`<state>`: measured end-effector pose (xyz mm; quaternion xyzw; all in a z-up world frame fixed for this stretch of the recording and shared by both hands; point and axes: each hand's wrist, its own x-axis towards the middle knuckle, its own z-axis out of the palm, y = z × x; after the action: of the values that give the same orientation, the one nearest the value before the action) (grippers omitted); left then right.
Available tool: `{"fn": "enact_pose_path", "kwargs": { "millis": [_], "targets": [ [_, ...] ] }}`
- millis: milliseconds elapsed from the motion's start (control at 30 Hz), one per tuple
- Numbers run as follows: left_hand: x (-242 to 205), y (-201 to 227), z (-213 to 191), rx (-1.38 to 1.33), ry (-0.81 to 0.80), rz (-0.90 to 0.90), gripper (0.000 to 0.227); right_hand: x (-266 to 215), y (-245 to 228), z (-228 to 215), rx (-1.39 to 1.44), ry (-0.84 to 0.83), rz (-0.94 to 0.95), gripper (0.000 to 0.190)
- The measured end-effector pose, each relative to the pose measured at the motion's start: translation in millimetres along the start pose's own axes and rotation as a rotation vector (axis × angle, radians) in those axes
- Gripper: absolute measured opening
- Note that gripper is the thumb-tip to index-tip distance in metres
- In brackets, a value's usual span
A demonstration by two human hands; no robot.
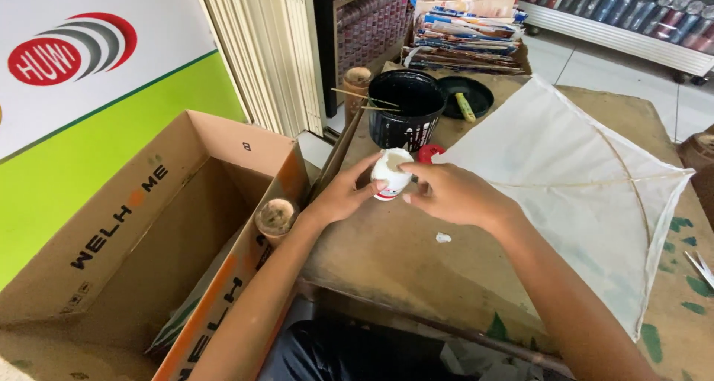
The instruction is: Assembling a kite by applying glue to the frame and folding the paper covering over it.
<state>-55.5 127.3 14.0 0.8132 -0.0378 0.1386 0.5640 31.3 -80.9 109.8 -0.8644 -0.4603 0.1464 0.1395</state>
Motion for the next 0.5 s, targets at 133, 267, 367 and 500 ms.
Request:
{"fn": "enact_pose_path", "kwargs": {
  "millis": [133,267,367,500],
  "targets": [
    [10.2,-18.4,17.1,-0.017,-0.021,0.142,0.059,-18.3,9.2,-9.3,-0.028,-0.059,0.019,0.054],
    [10.4,-13.9,27.8,0.073,-0.011,0.384,0.054,-31.0,17.4,-13.4,-0.037,-0.089,0.010,0.050],
    [4.3,-23.2,35.1,0.126,0.025,0.480,0.054,-40.5,17.8,-11.2,-0.054,-0.055,-0.025,0.046],
    [6.3,-22.1,35.9,0.222,0.051,0.540,0.055,-41.6,16.7,-10.7,-0.143,0.064,-0.146,0.043]
  ]
}}
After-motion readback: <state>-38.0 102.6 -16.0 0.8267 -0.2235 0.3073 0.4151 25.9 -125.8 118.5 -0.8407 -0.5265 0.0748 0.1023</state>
